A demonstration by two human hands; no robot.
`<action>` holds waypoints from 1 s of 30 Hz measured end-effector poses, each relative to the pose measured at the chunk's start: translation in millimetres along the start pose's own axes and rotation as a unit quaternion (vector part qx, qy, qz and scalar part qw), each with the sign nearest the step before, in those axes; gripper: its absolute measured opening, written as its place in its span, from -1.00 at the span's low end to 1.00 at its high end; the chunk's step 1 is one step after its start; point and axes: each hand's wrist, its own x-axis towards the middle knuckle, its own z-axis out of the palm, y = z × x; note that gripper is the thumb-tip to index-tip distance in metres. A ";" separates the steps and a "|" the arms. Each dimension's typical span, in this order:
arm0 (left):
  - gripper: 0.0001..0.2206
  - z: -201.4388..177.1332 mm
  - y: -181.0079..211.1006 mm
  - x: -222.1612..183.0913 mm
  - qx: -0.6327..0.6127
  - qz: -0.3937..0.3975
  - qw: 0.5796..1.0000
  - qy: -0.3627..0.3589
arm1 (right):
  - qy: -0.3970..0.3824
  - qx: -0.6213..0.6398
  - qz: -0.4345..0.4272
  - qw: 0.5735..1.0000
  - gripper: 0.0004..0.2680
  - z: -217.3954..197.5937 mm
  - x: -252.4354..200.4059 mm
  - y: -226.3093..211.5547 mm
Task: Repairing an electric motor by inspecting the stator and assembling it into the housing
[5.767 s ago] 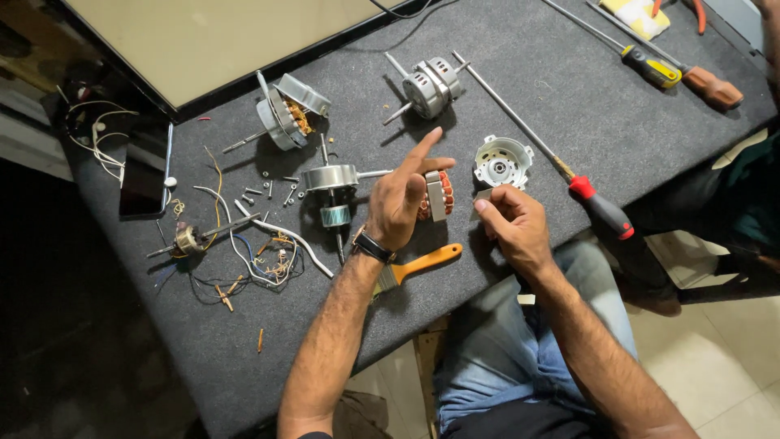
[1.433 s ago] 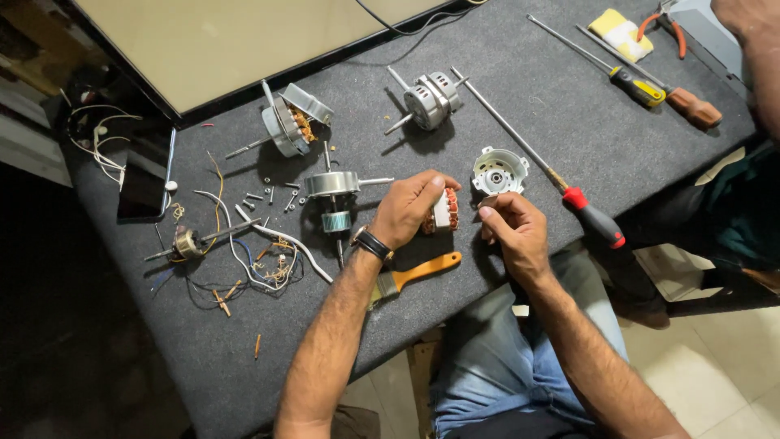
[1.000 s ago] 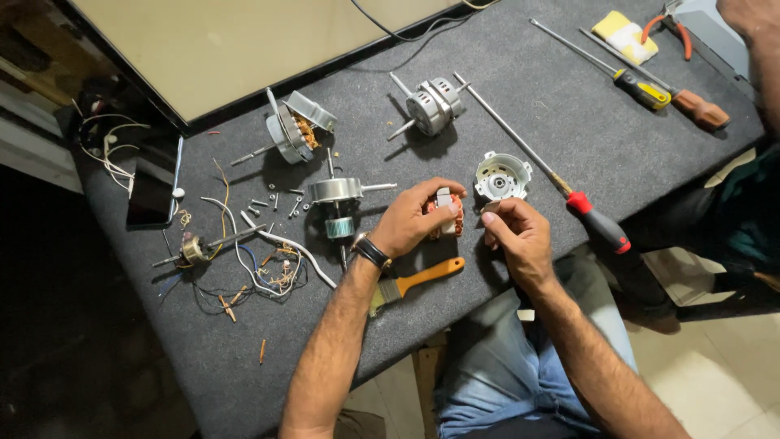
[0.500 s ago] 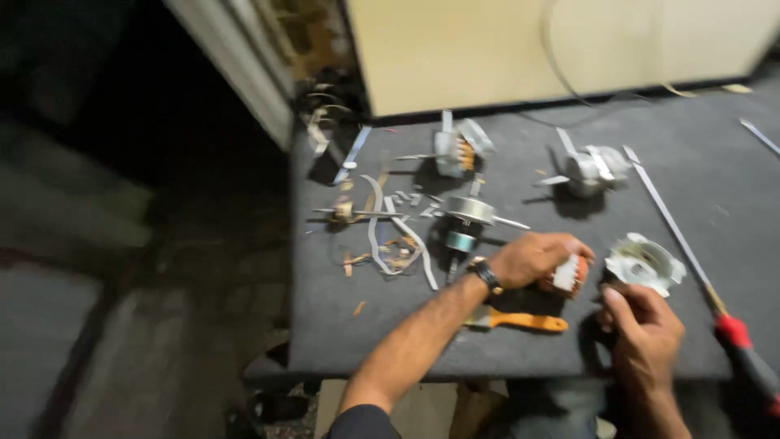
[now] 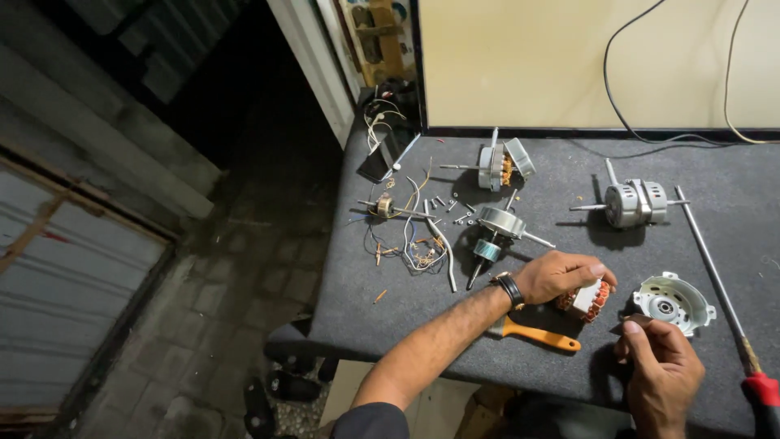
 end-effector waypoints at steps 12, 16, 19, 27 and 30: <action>-0.52 9.5 13.2 -2.8 0.027 -0.028 0.999 0.030 | 0.009 0.007 0.014 1.000 -0.91 -12.0 5.2 27.9; -0.45 10.1 17.2 -2.8 0.063 -0.030 0.997 0.043 | -0.001 0.010 -0.002 1.000 -0.93 -13.4 6.7 35.2; -0.45 12.3 16.6 1.5 0.051 -0.017 0.998 0.035 | 0.022 -0.002 0.016 1.000 -0.91 -13.1 6.5 29.3; -0.41 12.1 37.9 -1.4 0.044 -0.044 0.997 0.055 | -0.022 0.023 0.041 0.999 -0.95 -14.1 16.6 66.8; -0.40 12.7 31.3 -0.3 0.045 -0.033 0.996 0.063 | -0.029 0.026 0.037 0.999 -0.94 -14.9 16.4 65.1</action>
